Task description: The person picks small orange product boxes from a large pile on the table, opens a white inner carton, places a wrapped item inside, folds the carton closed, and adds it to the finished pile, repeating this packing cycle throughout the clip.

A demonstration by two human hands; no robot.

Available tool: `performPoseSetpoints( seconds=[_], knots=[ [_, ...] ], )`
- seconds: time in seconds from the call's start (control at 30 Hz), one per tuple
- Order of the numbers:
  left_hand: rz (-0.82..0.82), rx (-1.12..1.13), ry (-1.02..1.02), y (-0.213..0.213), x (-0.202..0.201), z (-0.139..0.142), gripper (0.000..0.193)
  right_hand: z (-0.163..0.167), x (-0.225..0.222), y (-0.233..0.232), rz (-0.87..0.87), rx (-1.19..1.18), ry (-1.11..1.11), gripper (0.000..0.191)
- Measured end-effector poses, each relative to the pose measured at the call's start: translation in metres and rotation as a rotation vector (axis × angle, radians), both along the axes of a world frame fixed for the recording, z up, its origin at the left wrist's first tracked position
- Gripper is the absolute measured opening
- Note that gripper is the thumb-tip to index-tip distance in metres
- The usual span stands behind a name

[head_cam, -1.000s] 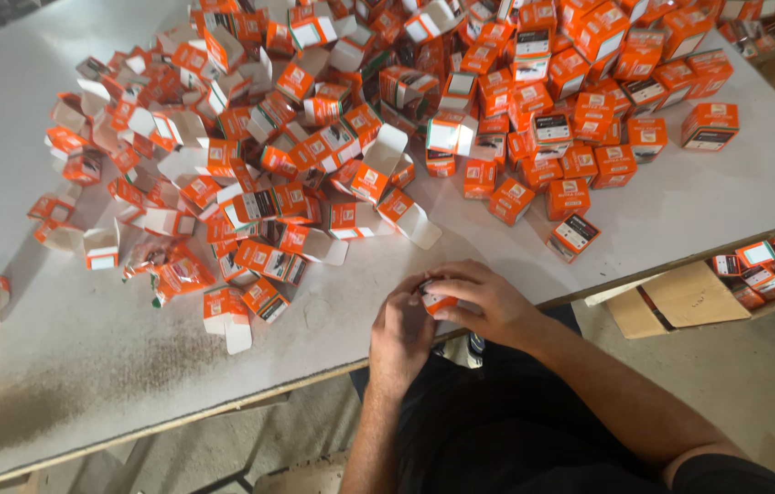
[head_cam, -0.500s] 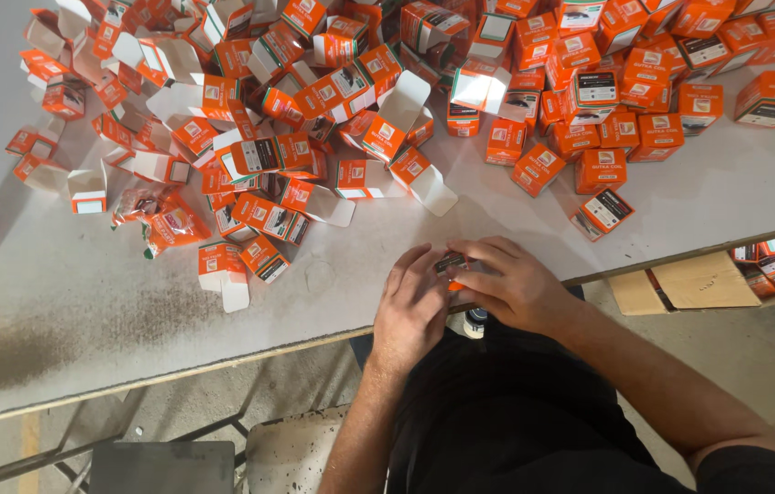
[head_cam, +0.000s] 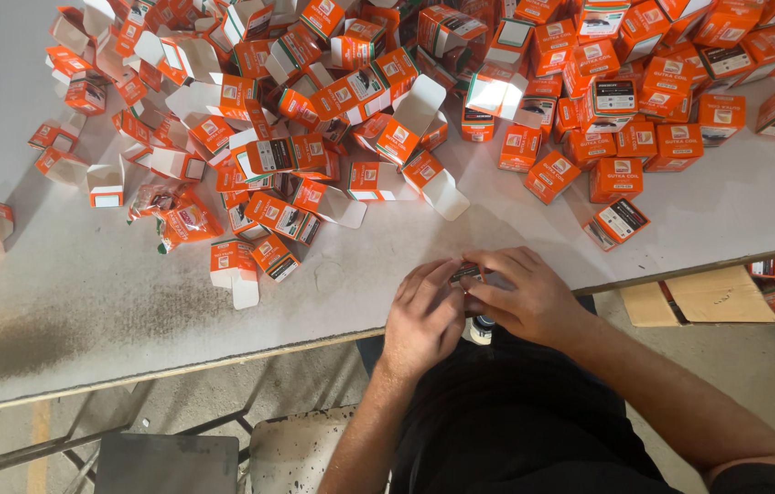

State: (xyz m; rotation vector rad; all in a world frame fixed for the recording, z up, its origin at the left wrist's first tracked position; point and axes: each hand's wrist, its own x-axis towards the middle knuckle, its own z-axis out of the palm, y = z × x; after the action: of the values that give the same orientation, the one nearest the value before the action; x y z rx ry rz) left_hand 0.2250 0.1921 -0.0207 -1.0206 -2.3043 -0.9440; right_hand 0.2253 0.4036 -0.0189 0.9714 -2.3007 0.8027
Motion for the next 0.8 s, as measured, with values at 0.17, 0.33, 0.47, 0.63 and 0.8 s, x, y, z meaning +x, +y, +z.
performPoseSetpoints(
  seconds=[0.17, 0.33, 0.47, 0.63, 0.8],
  knots=[
    [-0.05, -0.152, 0.099, -0.003, 0.001, 0.025, 0.035, -0.002, 0.011, -0.001, -0.197, 0.212, 0.161, 0.027],
    [-0.037, -0.149, 0.167, -0.008, -0.059, 0.054, 0.037, 0.0, 0.002, 0.017, -0.566, 0.289, 0.186, 0.028],
    [0.16, -0.258, 0.291, 0.031, -0.19, 0.069, 0.021, -0.001, -0.017, 0.035, -0.844, 0.277, 0.142, 0.03],
    [0.414, -0.812, 0.157, 0.105, -0.294, 0.052, 0.019, -0.009, -0.014, 0.042, -0.797, 0.165, 0.162, 0.032],
    [0.469, -0.774, 0.31, 0.103, -0.291, 0.064, 0.014, -0.002, -0.006, 0.049, -0.675, 0.01, 0.198, 0.029]
  ],
)
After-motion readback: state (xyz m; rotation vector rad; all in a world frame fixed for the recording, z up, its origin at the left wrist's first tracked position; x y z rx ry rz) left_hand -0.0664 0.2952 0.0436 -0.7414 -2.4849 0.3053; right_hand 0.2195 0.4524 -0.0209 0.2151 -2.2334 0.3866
